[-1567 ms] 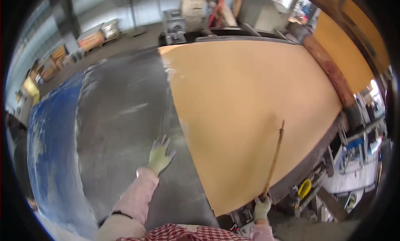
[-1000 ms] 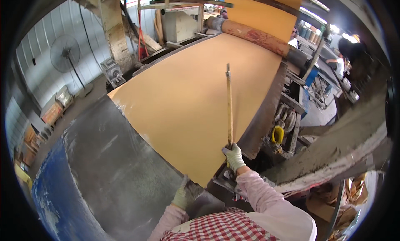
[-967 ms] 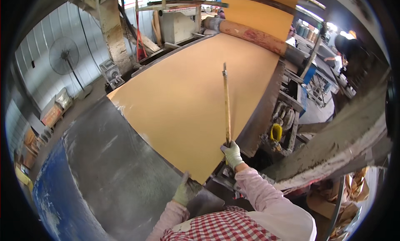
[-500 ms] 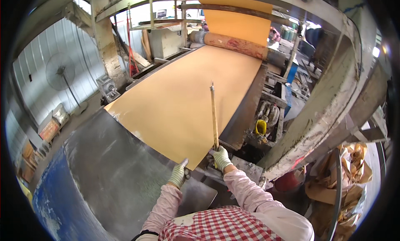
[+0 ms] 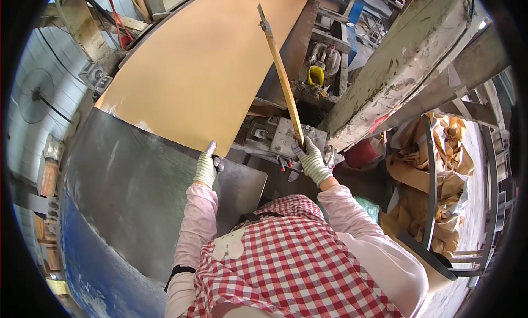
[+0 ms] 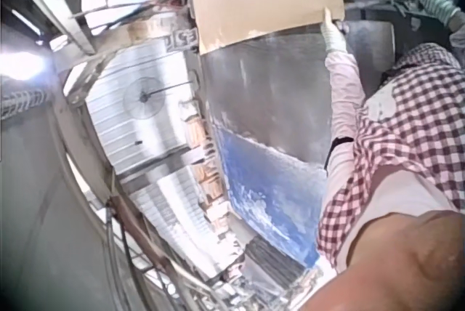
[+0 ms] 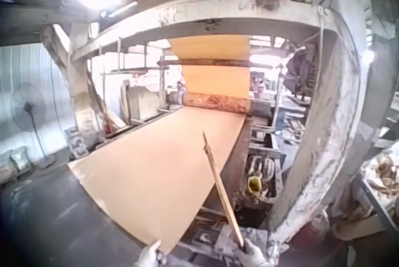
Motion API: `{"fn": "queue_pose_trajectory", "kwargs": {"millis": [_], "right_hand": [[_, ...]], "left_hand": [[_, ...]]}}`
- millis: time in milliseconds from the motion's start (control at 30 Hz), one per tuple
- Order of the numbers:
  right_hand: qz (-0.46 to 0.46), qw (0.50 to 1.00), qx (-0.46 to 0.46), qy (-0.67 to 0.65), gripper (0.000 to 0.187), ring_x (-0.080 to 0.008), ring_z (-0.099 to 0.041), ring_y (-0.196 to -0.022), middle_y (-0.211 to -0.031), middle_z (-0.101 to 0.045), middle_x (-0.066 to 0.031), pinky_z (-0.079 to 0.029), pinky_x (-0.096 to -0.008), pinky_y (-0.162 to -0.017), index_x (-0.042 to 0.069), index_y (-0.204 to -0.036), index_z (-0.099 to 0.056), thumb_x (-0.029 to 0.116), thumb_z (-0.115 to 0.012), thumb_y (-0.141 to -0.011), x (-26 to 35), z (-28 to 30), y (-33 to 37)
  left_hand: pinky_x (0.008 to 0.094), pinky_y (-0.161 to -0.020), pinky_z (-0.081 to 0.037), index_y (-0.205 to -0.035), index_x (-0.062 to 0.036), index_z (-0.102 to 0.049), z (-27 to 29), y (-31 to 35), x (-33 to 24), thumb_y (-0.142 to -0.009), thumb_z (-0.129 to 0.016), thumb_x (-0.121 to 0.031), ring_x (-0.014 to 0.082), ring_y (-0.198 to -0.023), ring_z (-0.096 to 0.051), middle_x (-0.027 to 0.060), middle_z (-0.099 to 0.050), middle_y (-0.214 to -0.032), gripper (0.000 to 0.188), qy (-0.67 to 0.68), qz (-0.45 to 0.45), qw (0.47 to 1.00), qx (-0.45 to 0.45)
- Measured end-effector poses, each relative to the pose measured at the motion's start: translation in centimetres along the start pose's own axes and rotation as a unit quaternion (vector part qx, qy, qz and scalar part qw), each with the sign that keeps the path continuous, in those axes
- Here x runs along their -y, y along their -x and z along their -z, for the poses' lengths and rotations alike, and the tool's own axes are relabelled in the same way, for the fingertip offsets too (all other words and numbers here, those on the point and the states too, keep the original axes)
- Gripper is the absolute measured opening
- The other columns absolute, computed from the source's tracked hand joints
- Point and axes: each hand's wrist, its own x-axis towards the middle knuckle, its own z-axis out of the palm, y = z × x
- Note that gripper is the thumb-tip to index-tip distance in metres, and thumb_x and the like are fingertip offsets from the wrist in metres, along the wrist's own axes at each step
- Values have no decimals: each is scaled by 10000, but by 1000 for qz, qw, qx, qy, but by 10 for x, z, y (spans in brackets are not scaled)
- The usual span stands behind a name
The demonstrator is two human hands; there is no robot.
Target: The recorder uses a long-handled cutting tool to separate large yellow insulation sheets as they emerge from a manufacturing machine.
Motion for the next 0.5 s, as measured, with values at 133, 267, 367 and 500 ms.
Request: {"fn": "queue_pose_trajectory", "kwargs": {"millis": [133,267,367,500], "right_hand": [[96,988,-27,118,251,-87,-421,-584,-709,-533,-2,-393,-257,-511,-17,-985,-569,118,-639,-785,-34,-1,-24],[8,999,15,49,327,-112,-455,-455,-646,-539,-23,-384,-278,-384,16,-1021,-547,152,-663,-747,0,-38,-13],[48,998,25,13,340,-127,-446,-390,-588,-516,-32,-368,-283,-343,26,-998,-538,169,-684,-727,-30,-70,-46],[112,982,-6,152,289,-127,-490,-463,-618,-547,-51,-407,-272,-410,13,-899,-545,176,-697,-714,-47,-81,-73]], "left_hand": [[256,-315,-300,-740,-112,-522,9,-11,12,-818,-571,-417,124,-316,-341,-6,-383,-447,319,8,-8,1000,5],[261,-313,-347,-816,-61,-526,7,-8,12,-836,-567,-347,104,-325,-353,7,-411,-475,289,-40,-61,997,3],[280,-312,-360,-828,-36,-532,19,-13,16,-837,-562,-341,112,-330,-372,12,-412,-462,307,-80,-65,995,-18],[282,-322,-323,-747,-48,-548,22,-18,22,-829,-570,-356,121,-336,-387,26,-454,-473,320,-103,-69,992,-30]]}}
